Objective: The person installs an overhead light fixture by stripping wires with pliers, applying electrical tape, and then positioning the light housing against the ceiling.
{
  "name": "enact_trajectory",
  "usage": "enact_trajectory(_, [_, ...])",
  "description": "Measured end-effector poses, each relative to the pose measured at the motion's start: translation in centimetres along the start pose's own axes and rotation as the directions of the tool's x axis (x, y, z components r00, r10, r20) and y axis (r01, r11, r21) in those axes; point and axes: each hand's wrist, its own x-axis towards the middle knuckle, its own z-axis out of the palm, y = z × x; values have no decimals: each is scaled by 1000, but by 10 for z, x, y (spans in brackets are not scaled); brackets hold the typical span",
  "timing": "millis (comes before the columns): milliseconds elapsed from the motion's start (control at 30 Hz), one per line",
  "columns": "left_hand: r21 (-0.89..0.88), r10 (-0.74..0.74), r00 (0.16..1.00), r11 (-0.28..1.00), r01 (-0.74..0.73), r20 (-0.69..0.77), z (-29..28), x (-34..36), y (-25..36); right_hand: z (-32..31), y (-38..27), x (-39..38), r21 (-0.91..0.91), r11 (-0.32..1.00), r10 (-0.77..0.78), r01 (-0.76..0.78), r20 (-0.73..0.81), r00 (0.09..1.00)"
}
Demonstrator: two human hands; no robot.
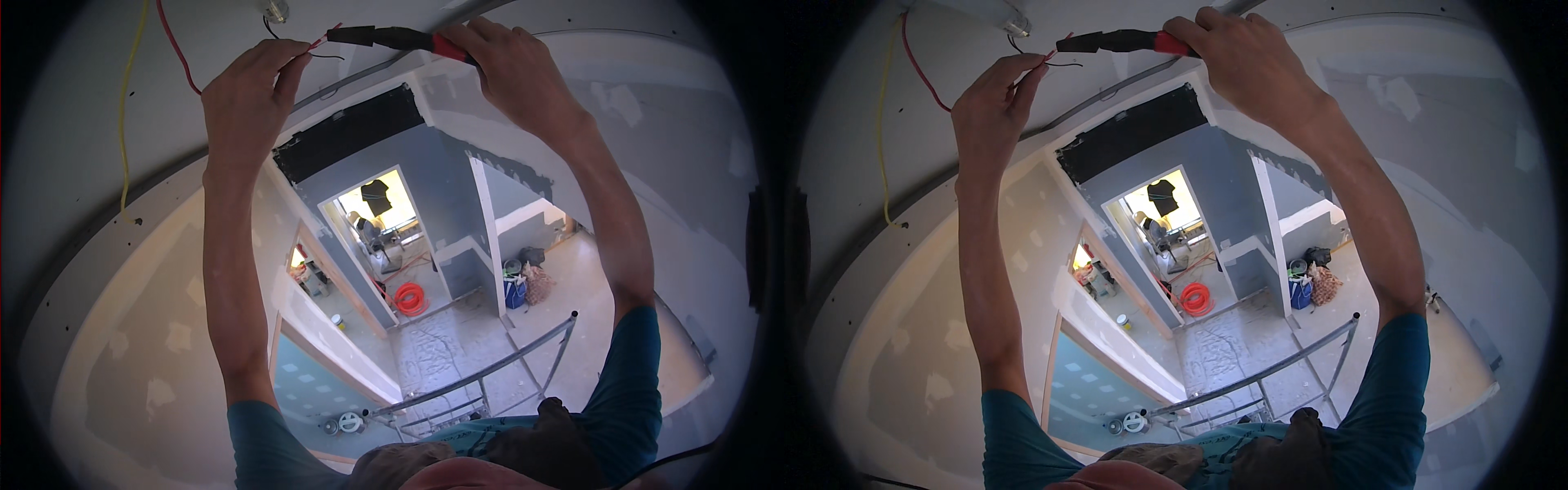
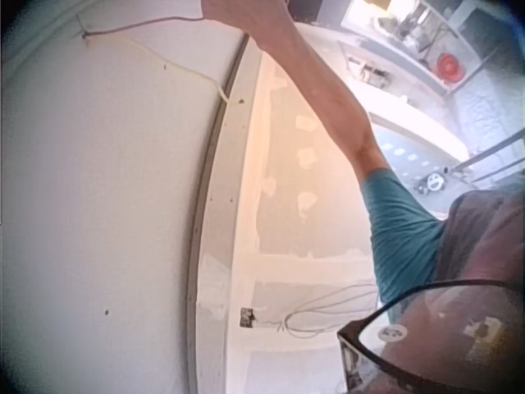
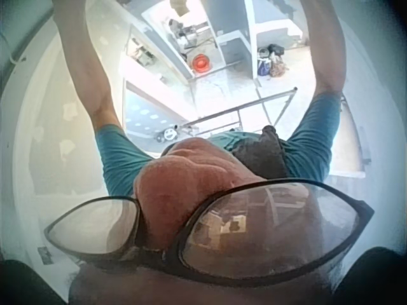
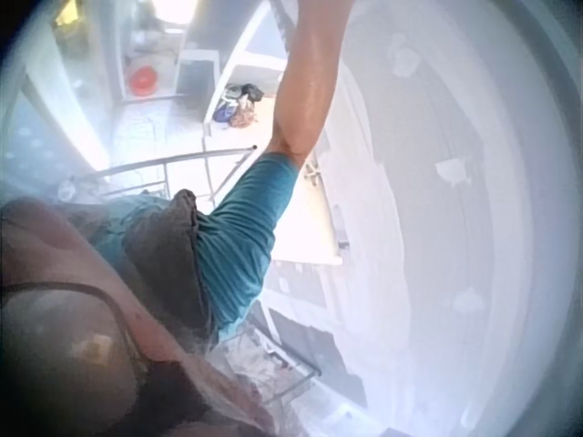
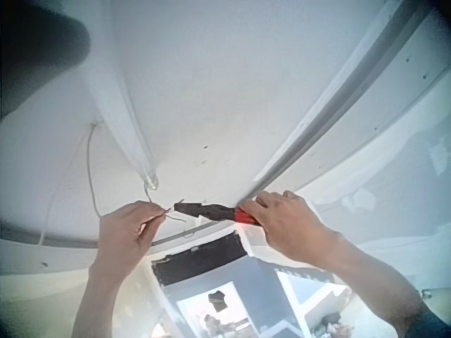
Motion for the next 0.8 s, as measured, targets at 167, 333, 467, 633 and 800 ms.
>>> enact_trajectory(167, [36,75,997,997,-74,-11,-3,0,-7,-23,-6,17,-91,995,-45,49,43,998])
enact_trajectory(333, [52,53,998,997,-54,22,-2,0,-13,-41,-3,26,-30,998,-56,61,147,988])
enact_trajectory(467, [75,53,998,996,-54,20,-4,-2,-14,-49,-3,33,1,999,-33,33,149,988])
enact_trajectory(633, [90,55,998,994,-58,37,-3,-3,-15,-46,1,32,0,998,-65,65,123,990])
enact_trajectory(800, [89,82,996,992,-84,29,-2,-4,-16,-51,5,38,-77,992,-90,105,180,980])
